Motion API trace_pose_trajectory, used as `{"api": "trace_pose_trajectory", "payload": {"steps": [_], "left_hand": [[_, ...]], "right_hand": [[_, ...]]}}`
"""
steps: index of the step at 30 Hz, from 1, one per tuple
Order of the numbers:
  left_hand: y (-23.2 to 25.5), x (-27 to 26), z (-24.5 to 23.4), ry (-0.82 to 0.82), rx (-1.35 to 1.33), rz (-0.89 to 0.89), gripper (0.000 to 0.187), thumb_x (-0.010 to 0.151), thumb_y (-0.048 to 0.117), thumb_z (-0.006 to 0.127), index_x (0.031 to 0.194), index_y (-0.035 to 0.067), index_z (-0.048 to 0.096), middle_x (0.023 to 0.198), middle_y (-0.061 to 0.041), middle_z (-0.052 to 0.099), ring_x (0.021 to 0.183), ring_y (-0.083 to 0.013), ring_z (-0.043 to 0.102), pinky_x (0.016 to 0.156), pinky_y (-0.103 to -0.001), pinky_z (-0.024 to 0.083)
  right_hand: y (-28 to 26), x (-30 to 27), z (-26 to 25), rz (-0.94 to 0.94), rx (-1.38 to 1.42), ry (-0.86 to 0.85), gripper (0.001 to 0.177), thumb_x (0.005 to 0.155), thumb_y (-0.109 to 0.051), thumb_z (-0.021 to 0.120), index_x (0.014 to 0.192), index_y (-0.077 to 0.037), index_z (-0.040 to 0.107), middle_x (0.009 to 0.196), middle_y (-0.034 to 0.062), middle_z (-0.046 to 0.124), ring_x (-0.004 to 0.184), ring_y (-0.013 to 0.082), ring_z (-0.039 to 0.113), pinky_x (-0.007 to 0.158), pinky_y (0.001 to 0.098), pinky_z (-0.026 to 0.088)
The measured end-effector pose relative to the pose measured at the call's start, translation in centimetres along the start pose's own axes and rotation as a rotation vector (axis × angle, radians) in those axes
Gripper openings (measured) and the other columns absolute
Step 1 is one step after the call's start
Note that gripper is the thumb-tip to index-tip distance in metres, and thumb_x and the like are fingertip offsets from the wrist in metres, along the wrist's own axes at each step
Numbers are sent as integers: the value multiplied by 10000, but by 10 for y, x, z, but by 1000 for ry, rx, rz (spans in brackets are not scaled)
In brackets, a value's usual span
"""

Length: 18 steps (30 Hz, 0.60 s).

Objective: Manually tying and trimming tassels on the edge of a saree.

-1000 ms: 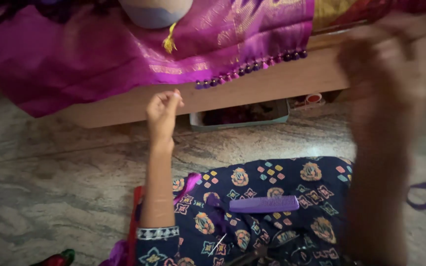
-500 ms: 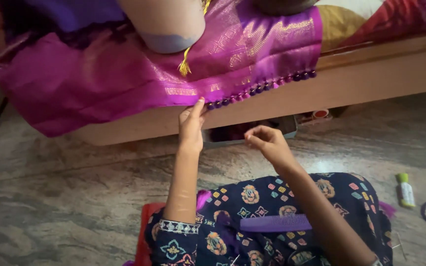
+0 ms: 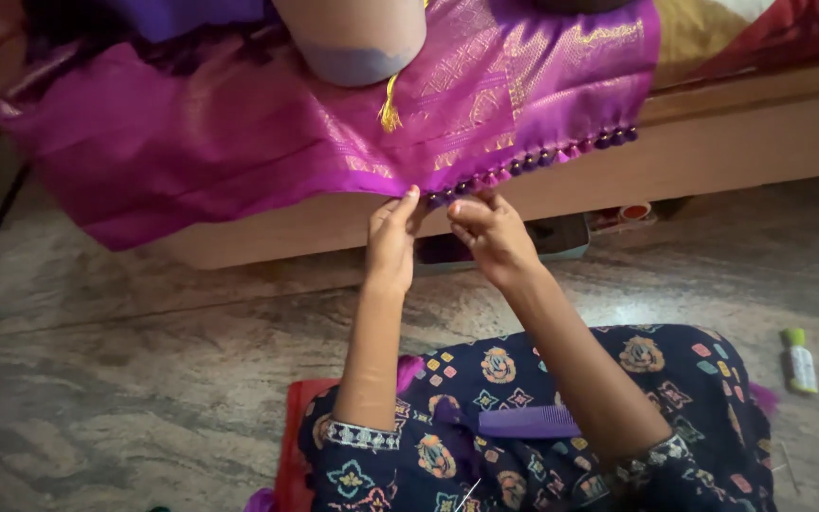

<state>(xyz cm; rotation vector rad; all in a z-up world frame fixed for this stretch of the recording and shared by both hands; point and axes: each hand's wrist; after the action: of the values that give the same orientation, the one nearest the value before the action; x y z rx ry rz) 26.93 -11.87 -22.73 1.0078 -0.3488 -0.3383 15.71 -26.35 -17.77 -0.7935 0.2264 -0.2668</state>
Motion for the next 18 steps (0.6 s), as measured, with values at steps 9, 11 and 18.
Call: {"api": "trace_pose_trajectory", "payload": {"steps": [9,11,18], "left_hand": [[30,-25,54,37,57,53,184,953,146,700,1081,13,705,1016,-53,746,908,-125,702,898,-268,547],[19,-19,50,57,71,111,169,943,103,726,1077,2,706,1016,-74,745,908,-127,691,880,-269,545],[32,-21,53,125,166,183,192,963,156,689,1087,10,698,1033,-19,736,962,-87,682,910,-267,538]], "right_hand": [[19,-15,-43,93,-4,136,385,866,-38,712,1211,-100,552,1014,48,698,906,157,654,899,333,508],[20,-17,-44,92,4,139,357,871,-34,711,1185,-104,556,1002,51,700,889,159,655,883,333,511],[28,-33,-52,109,-70,104,272,871,-16,712,1108,-87,600,962,47,697,855,137,650,833,303,510]]}}
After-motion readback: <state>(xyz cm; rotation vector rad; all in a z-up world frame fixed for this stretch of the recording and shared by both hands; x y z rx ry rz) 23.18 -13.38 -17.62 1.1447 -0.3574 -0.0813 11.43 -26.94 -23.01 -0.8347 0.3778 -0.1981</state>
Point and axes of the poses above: each hand's wrist, its own x-axis towards the middle knuckle, its own z-axis out of the palm, y = z × x
